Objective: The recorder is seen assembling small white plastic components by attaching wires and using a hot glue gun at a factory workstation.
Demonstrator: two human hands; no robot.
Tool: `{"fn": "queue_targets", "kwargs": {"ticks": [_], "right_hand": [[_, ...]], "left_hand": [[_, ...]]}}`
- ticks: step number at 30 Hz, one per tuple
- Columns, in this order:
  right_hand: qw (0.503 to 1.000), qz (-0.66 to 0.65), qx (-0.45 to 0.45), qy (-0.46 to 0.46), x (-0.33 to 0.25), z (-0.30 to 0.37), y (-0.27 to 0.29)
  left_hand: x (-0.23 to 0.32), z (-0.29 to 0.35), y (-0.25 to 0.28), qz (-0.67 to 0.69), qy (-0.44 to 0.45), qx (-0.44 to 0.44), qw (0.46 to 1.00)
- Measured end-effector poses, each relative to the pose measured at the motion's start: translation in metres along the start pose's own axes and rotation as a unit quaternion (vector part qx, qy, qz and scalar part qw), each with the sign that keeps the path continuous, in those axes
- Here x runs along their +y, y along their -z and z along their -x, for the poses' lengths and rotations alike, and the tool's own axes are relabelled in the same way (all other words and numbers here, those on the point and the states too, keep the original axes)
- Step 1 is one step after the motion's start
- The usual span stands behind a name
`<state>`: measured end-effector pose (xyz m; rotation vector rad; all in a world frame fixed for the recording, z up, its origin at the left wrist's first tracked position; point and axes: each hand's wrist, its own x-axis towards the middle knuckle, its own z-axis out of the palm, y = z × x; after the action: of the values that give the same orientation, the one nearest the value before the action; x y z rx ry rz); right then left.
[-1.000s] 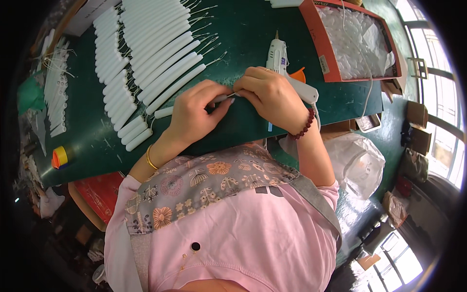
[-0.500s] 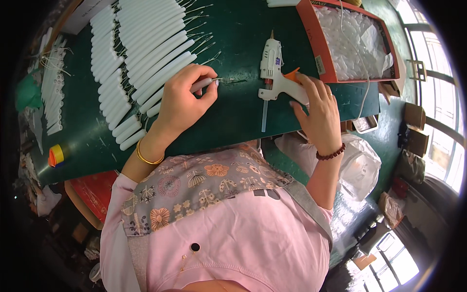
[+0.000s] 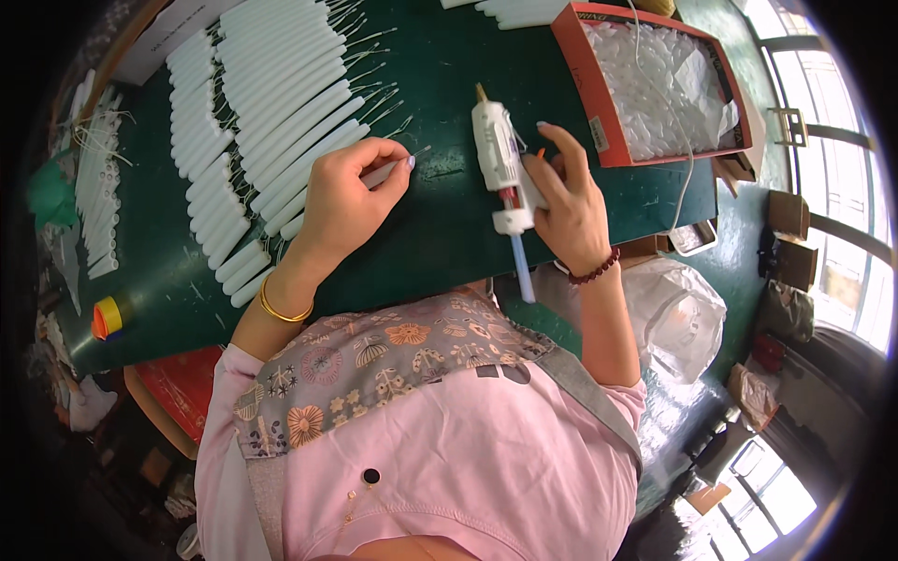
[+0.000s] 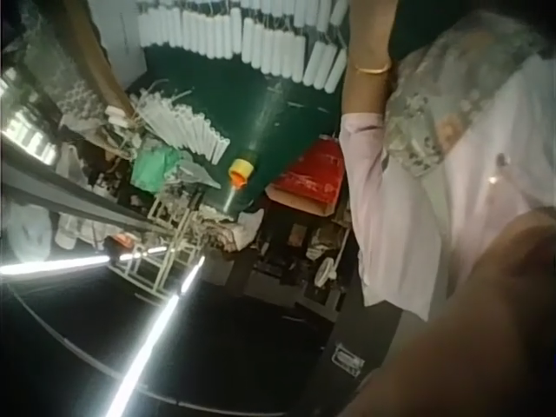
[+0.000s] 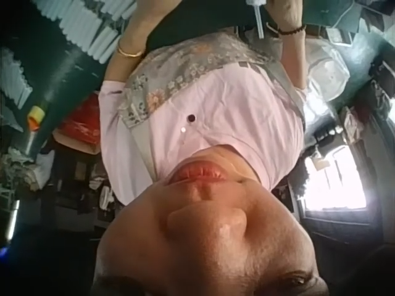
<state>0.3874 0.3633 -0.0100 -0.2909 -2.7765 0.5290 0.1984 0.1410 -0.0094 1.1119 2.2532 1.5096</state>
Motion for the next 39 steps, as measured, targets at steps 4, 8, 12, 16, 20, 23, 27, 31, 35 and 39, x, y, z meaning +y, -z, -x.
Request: {"fn": "queue_targets", "kwargs": {"ticks": [4,8,12,16,20,23,27,31,35,39], "right_hand": [[0.987,-0.009,-0.017,0.162,0.003,0.009,0.002],[0.986,-0.014,-0.004,0.164,-0.001,0.017,-0.004],[0.987,-0.012,0.013,0.157,-0.004,0.017,-0.004],[0.989,-0.021,-0.004,0.149,-0.006,0.015,-0.003],[0.988,-0.03,-0.009,0.15,-0.006,0.015,-0.006],[0.987,-0.03,-0.006,0.157,-0.005,0.014,-0.006],[0.988,-0.035,-0.011,0.152,-0.005,0.014,-0.004],[0.988,-0.034,-0.016,0.149,-0.006,0.014,-0.003],[0.988,-0.032,-0.018,0.152,-0.005,0.013,-0.003],[0.988,-0.032,-0.026,0.147,-0.003,0.013,-0.002]], "left_hand": [[0.006,-0.002,0.002,0.009,0.068,-0.029,0.997],[0.01,-0.003,0.005,-0.004,0.101,-0.043,0.994],[0.006,-0.002,0.004,0.011,0.091,-0.029,0.995],[0.007,-0.001,0.004,0.01,0.083,-0.024,0.996],[0.007,-0.001,0.004,0.009,0.08,-0.026,0.996],[0.006,0.0,0.003,0.009,0.069,-0.028,0.997],[0.005,0.0,0.003,0.012,0.063,-0.024,0.998],[0.006,0.0,0.004,0.008,0.064,-0.03,0.997],[0.006,0.0,0.004,0.011,0.061,-0.03,0.998],[0.007,-0.001,0.003,0.012,0.052,-0.025,0.998]]}}
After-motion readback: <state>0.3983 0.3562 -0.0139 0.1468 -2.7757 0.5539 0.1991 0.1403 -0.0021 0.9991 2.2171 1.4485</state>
